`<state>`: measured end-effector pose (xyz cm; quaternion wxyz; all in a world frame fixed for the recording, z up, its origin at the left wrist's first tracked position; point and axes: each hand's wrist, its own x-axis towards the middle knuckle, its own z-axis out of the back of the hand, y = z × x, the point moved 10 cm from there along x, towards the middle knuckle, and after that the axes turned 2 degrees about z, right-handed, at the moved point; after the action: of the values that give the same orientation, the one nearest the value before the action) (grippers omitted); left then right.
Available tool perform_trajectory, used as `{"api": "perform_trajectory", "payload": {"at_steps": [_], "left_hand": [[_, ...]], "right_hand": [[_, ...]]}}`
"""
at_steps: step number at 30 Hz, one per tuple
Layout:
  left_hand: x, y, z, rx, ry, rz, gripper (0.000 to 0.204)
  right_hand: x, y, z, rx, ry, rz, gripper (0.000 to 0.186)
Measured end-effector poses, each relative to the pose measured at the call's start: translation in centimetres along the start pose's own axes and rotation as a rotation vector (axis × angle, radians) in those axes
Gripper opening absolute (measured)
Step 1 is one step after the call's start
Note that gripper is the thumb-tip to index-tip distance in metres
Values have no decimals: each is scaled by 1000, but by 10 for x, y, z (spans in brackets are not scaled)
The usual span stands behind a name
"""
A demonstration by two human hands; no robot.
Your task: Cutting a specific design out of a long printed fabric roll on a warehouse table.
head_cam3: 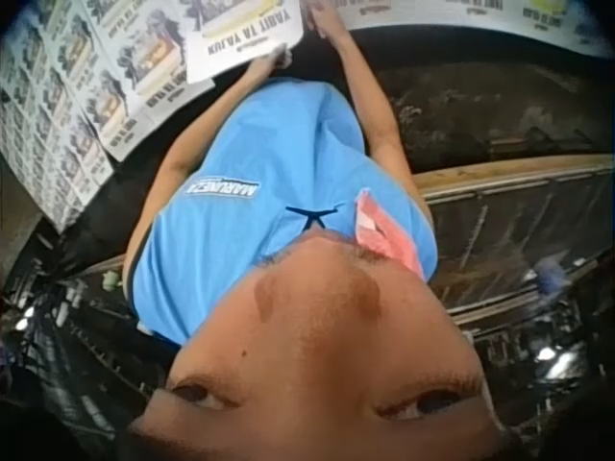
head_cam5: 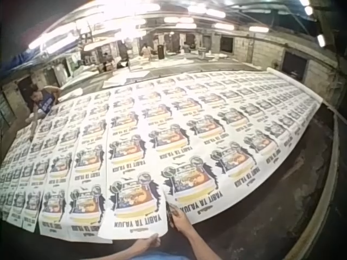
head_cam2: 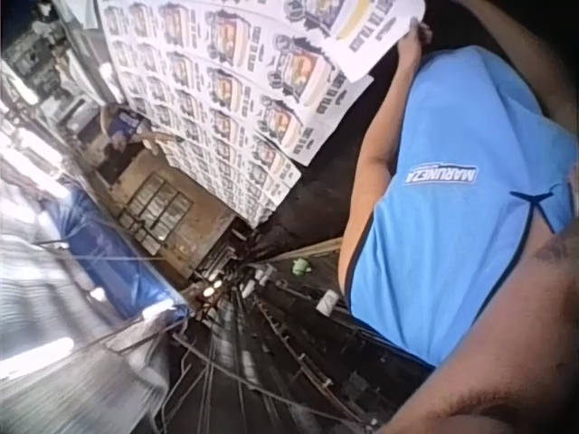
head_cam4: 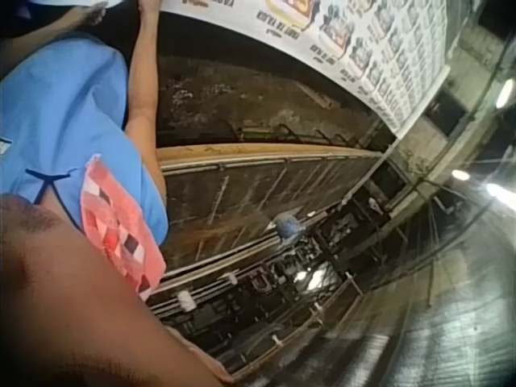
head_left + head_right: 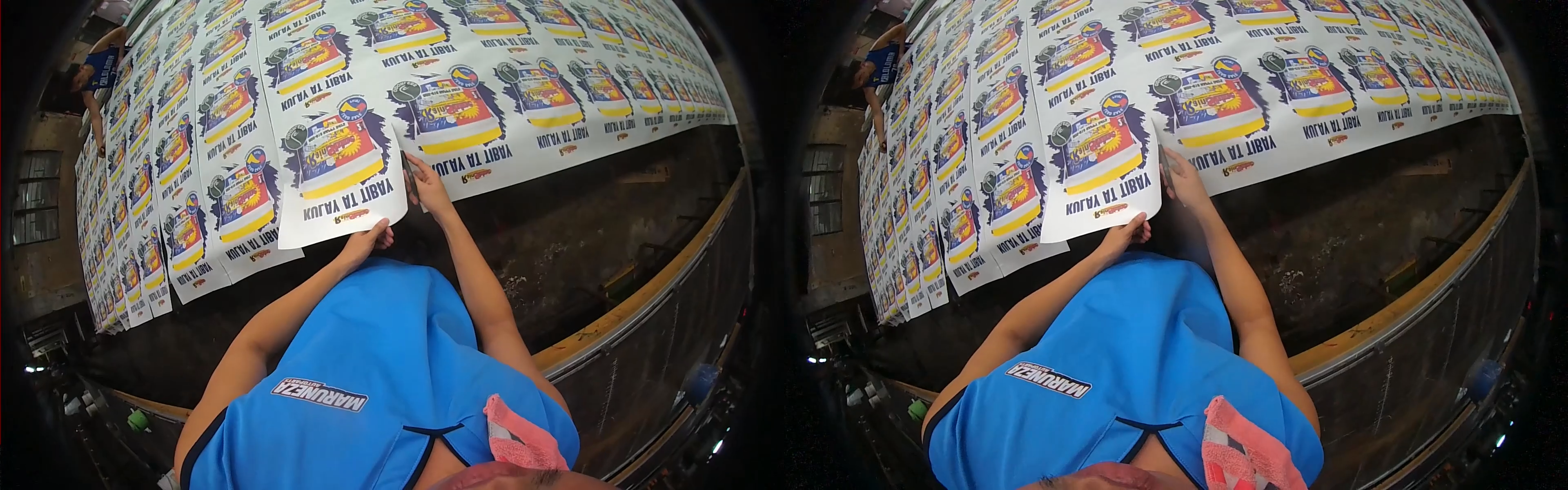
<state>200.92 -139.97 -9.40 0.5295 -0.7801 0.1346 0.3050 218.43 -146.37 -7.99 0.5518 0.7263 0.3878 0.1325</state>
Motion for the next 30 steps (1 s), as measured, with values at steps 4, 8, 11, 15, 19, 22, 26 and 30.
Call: {"api": "perform_trajectory", "payload": {"at_steps": [4, 8, 11, 15, 19, 22, 26, 30], "left_hand": [[-1, -11, 4, 57, 71, 60, 37], [3, -15, 9, 124, 176, 98, 37], [10, -38, 3, 225, 312, -61, 38], [20, -28, 11, 288, 391, 7, 38], [30, -12, 23, 388, 463, 237, 38], [40, 11, 31, 409, 506, 218, 46], [46, 13, 31, 475, 649, 251, 57], [45, 11, 38, 475, 642, 250, 55]], "right_hand": [[52, 14, -2, -9, -19, 16, 50], [126, 30, -10, -79, -25, 23, 51], [190, 37, -8, -101, -14, 11, 54], [280, 51, -8, -129, 9, 60, 53], [364, 63, -22, -211, 28, 15, 50], [430, 72, -47, -294, -11, 12, 43], [535, 85, -34, -219, -36, 87, 44], [614, 88, -51, -290, -44, 31, 40]]}}
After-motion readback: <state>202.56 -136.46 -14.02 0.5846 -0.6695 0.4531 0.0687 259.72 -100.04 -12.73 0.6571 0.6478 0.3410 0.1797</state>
